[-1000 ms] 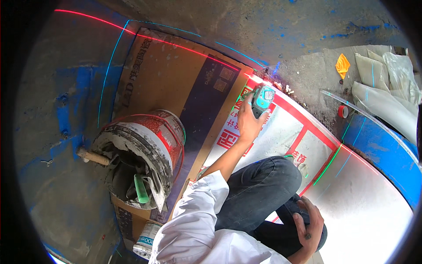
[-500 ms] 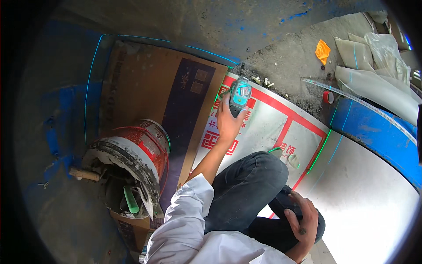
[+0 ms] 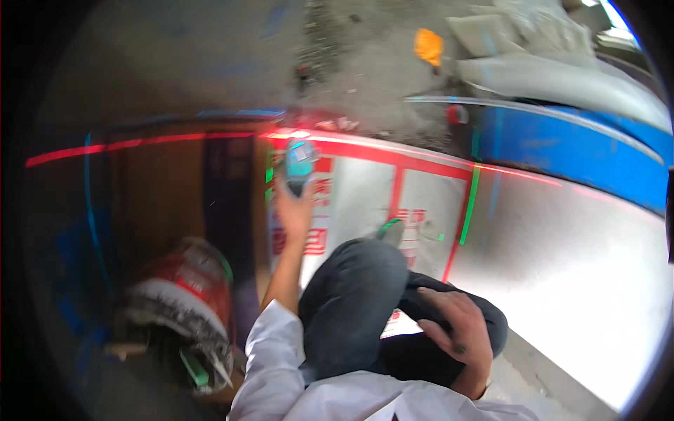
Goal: Installing a large wall panel and aligning it using a trowel and a laser level.
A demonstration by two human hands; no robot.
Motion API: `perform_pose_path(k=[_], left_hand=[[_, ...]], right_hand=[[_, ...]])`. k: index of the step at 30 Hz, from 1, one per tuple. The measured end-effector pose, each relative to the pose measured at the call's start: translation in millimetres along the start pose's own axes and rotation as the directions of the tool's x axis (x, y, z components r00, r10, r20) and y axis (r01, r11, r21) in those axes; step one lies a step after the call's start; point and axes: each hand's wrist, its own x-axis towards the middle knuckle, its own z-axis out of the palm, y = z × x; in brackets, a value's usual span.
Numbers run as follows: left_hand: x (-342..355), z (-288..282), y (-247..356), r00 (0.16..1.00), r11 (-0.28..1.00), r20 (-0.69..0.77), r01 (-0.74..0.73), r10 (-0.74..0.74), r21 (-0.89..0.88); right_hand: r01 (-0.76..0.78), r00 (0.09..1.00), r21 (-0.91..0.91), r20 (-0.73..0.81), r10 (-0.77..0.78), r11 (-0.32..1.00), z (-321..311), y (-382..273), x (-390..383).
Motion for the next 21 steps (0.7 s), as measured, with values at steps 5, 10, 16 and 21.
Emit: perform_pose_path(k=[5,10,16,21], left_hand=[[3,-15,-8,0.998,0.998,0.013,0.053,-0.053,0.017],[-3,-4,10,0.998,0.999,0.027,0.051,-0.051,0.004],[-3,-5,15,0.999,0.999,0.027,0.037,-0.037,-0.003],[-4,-4,12,0.999,0.999,0.016,0.045,-0.045,0.006]], right_hand=[[0.075,0.997,0.077,0.007,-0.076,0.994,2,5,2],[0.054,0.998,0.029,0.015,-0.054,0.998,5,17,-11],[0.101,0.992,0.065,0.073,-0.106,0.993,4,15,-15],[0.122,0.987,0.075,0.091,-0.129,0.99,3,14,-14]])
